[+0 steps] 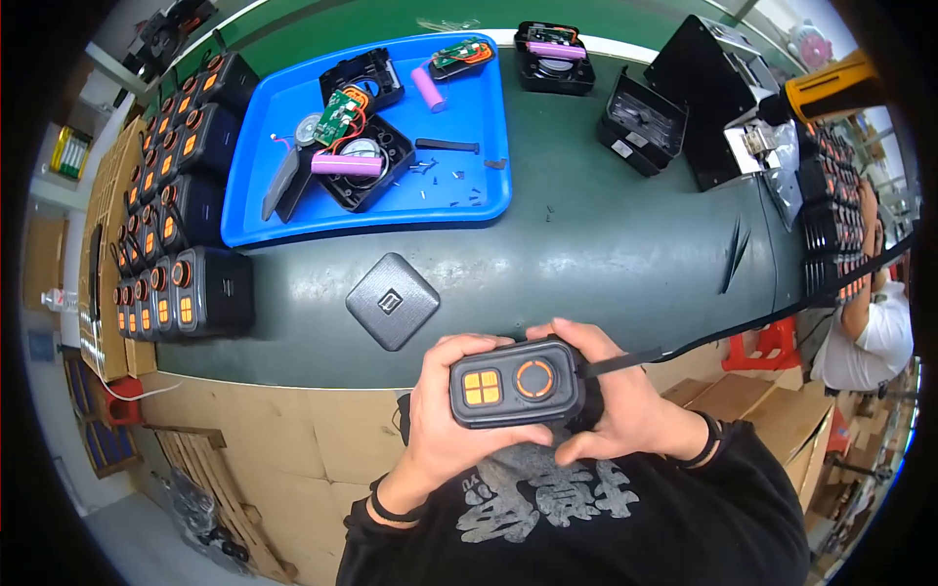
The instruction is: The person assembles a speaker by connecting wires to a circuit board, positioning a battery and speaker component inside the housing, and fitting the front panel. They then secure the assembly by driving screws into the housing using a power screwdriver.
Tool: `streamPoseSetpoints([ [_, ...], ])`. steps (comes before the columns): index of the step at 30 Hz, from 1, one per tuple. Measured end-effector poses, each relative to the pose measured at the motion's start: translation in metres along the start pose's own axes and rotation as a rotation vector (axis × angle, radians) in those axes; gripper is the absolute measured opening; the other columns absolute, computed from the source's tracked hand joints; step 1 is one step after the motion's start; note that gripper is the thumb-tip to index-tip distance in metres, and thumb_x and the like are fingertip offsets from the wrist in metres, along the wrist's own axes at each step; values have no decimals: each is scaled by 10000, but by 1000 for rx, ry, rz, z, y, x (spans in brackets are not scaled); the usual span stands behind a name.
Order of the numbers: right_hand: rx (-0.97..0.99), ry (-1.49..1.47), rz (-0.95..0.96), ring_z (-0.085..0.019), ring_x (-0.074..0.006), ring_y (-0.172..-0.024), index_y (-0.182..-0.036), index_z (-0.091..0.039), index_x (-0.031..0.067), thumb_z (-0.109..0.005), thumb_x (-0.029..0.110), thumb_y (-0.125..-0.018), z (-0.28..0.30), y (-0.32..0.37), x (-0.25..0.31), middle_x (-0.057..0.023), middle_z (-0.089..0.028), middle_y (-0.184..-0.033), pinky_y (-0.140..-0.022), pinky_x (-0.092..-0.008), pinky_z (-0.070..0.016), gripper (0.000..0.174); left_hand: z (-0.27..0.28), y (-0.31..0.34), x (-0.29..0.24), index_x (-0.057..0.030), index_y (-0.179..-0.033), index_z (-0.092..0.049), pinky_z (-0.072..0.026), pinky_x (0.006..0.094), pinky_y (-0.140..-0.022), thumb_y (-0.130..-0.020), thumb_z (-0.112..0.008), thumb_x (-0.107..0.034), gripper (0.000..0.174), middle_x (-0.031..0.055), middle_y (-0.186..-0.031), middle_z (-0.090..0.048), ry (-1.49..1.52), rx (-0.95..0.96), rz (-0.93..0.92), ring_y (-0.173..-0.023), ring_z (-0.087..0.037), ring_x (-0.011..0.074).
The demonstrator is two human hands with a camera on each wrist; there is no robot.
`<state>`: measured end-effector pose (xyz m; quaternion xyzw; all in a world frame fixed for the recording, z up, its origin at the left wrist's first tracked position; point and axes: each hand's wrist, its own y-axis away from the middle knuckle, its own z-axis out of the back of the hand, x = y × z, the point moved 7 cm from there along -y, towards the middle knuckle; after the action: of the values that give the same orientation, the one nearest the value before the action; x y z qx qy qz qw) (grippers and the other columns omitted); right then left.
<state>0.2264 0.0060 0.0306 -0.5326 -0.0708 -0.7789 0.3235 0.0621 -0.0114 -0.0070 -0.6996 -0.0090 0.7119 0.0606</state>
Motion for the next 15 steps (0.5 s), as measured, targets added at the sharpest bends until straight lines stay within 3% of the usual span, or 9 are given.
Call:
streamPoseSetpoints([
  [1,-96,56,43,-608,-423,-1100,-1425,-358,-54,-818,555,-719,0,1,4,-245,-589,-1234,-945,-475,-484,1039,-3,1,-6,-24,-1228,-463,-541,367,-901,-498,-993,-317,948,168,-1165,-614,18,-6,-82,-1069,-645,275],
  [2,-108,55,36,-608,-423,-1100,-1425,-358,-54,-818,555,-719,-5,1,1,-245,-589,-1234,-945,-475,-484,1039,-4,2,-11,-20,-1235,-460,-541,375,-894,-487,-989,-338,970,178,-1154,-613,38,-12,-166,-1057,-645,286],
  [3,-165,-11,23,-618,-418,-1074,-1407,-377,-55,-801,582,-722,-7,3,-5,-240,-599,-1209,-921,-468,-495,1027,-5,3,-13,-8,-1237,-448,-533,396,-899,-514,-937,-477,991,188,-1137,-608,-37,-20,-232,-1055,-636,305],
  [4,-220,-79,12,-628,-413,-1047,-1388,-396,-56,-784,610,-725,-9,4,-9,-236,-608,-1183,-897,-461,-505,1017,-9,3,-9,-8,-1237,-448,-533,396,-899,-514,-937,-477,991,188,-1137,-608,-38,-7,-228,-1055,-636,305],
  [7,-281,-114,72,-641,-405,-1000,-1301,-466,-39,-740,666,-734,-10,2,-13,-226,-620,-1142,-856,-460,-519,945,-9,5,-10,8,-1244,-425,-516,412,-927,-598,-783,-685,1013,205,-1145,-598,93,-109,-353,-1059,-620,316],
  [10,-295,-111,151,-647,-394,-979,-1251,-500,-24,-727,679,-742,-5,-2,-12,-212,-627,-1123,-840,-460,-522,897,-13,2,-12,9,-1242,-424,-519,411,-929,-619,-790,-668,990,214,-1155,-593,112,-119,-453,-1060,-621,314],
  [15,-264,-66,199,-657,-373,-900,-1169,-551,-15,-752,648,-732,2,-8,-11,-182,-646,-1045,-758,-437,-538,819,-14,2,-9,8,-1216,-430,-525,405,-923,-650,-787,-662,947,223,-1144,-601,102,-133,-433,-1048,-629,307],
])
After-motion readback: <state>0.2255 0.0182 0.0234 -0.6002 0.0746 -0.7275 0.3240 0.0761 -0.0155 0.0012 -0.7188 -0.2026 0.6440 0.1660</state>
